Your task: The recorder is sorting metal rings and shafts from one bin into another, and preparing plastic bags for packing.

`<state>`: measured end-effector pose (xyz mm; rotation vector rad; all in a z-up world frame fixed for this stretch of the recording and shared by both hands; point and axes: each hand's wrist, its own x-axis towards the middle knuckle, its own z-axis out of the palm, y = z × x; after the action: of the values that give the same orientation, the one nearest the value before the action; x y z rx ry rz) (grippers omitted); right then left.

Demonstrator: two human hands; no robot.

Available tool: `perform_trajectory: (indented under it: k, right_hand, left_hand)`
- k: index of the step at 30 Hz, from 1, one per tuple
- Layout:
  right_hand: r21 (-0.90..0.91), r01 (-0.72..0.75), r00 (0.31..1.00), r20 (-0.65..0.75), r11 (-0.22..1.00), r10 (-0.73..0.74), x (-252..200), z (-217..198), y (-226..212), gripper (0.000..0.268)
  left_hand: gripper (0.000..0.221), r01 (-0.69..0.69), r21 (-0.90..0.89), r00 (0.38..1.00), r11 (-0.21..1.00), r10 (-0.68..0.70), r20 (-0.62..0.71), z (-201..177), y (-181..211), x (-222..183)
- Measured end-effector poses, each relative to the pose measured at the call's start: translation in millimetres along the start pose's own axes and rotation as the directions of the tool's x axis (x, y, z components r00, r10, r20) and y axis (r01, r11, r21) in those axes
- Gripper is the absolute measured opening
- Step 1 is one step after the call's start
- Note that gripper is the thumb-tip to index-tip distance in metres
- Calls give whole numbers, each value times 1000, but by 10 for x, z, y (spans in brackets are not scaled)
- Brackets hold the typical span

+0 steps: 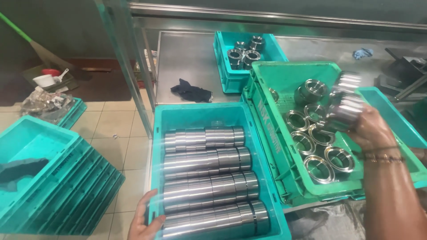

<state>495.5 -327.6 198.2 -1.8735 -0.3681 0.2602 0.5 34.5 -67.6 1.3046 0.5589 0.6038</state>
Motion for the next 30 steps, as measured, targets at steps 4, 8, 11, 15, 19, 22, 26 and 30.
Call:
perform_trajectory:
  k: [4,8,11,15,19,22,26,30]
  right_hand:
    - [275,242,969,-21,930,-246,-418,79,-102,18]
    - [189,446,894,-50,875,-445,-601,95,143,15]
    - [875,167,974,-74,455,-215,-963,402,-229,21]
    - [896,162,977,-88,413,-192,-936,405,-150,40]
    - [915,150,983,-98,375,-154,-991,477,-257,40]
    - [926,131,988,-94,353,-120,-1037,553,-401,39]
    - [928,125,982,-65,350,-177,-981,486,-226,35]
    - [875,186,963,-72,446,-261,-1083,550,-302,33]
  left_hand:
    - [79,60,21,998,998,-60,-1,45,126,-52]
    - [77,26,5,1000,1000,-26,5,120,347,-132]
    - [75,57,1,998,998,-57,26,159,493,-156]
    - [73,89,37,996,995,-88,-11,262,708,-226]
    - [71,63,80,998,995,-62,-15,273,717,-231]
    - [71,37,95,999,995,-37,-9,268,716,-238]
    - [71,42,98,999,994,-41,-13,268,714,-246]
    - [71,21,77,1000,997,-22,9,271,724,-248]
